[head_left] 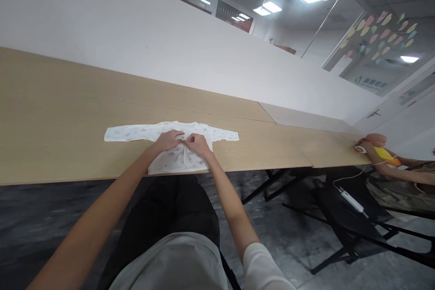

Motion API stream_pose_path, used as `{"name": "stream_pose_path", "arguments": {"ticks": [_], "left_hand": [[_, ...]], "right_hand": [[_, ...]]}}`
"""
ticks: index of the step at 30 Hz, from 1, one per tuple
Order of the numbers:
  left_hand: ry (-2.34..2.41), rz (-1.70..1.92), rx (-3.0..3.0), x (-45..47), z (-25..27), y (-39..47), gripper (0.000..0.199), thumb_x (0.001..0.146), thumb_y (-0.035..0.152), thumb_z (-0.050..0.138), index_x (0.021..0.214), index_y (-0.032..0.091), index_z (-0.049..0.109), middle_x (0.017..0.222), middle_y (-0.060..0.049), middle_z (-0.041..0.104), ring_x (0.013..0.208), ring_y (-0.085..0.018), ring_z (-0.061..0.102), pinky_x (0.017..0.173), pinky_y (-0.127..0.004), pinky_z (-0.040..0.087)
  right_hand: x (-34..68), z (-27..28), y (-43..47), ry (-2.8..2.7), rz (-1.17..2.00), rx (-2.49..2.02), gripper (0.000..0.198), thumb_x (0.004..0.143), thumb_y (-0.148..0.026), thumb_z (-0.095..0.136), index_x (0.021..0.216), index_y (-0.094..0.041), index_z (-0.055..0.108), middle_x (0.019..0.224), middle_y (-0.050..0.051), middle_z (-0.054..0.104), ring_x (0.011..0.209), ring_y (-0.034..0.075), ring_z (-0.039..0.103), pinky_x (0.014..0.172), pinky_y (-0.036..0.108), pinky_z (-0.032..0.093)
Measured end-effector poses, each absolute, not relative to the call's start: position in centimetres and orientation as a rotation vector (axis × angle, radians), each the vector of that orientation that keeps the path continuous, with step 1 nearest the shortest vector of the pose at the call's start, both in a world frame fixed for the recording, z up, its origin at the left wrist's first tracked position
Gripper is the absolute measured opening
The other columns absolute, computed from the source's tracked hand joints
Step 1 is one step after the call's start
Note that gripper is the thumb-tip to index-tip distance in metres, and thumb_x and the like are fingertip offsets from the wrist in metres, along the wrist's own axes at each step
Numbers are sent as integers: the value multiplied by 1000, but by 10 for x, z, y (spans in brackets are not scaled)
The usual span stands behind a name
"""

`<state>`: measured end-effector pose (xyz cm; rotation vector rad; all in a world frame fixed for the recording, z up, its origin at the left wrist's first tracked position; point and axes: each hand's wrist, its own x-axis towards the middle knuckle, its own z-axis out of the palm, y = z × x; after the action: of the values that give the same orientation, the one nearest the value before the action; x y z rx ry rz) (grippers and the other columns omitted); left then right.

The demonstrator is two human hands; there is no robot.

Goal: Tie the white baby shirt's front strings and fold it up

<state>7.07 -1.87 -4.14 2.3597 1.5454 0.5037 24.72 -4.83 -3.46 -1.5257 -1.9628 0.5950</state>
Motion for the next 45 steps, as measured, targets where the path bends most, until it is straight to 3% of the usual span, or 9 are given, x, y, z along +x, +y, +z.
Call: {"name": "stream_pose_path", "arguments": {"ticks": [2,5,12,15,18,30,36,45], "left_hand": [[1532,506,2342,67,-38,-26,47,83,33,43,117,19,73,125,-9,70,117,-26,63,101,-34,46],[1455,375,2321,68,-31,-41,42,81,29,41,102,21,76,109,-7,76,102,-24,68,89,-31,49],[1440,436,2294,87,-24,-60,38,81,33,45,99,23,77,101,-7,77,93,-24,69,82,-30,49],[1462,539,2239,91,-34,-62,33,79,38,51,93,22,76,92,-6,76,85,-24,68,76,-30,48],[1533,642,2165,92,-46,-67,33,78,39,55,97,22,75,90,-5,76,82,-23,67,72,-30,47],[1545,799,2078,92,-54,-70,31,80,38,53,94,22,75,89,-4,76,79,-22,67,71,-29,46],[1482,855,2040,90,-56,-70,35,79,41,51,95,20,74,94,-6,77,82,-22,68,76,-31,49],[1353,997,1861,88,-60,-68,38,74,46,56,91,19,75,94,-8,78,85,-23,70,80,-33,54]], "right_hand": [[244,-32,-62,-2029,563,-1589,23,81,-38,75,74,-17,67,70,0,66,68,13,57,63,22,38],[242,-29,-71,-2093,514,-1668,23,81,-36,76,71,-17,68,70,2,67,69,13,58,64,22,37],[256,-25,-63,-2033,704,-1627,19,82,-16,66,64,-15,72,63,0,67,70,13,63,65,21,41],[259,-30,-63,-1871,814,-1624,12,77,-9,66,71,-16,74,66,-1,69,72,13,65,68,20,45],[259,-39,-64,-1700,856,-1587,20,72,-4,65,82,-17,76,75,0,73,76,14,68,74,21,51],[254,-44,-77,-1635,843,-1515,23,77,-7,63,95,-20,73,76,-1,72,79,15,70,78,24,53],[254,-46,-79,-1666,830,-1501,30,81,-6,51,95,-20,73,63,-5,64,65,13,64,72,23,52],[248,-41,-82,-1778,718,-1501,33,77,-7,54,101,-20,72,82,-1,74,81,15,69,81,24,52]]}}
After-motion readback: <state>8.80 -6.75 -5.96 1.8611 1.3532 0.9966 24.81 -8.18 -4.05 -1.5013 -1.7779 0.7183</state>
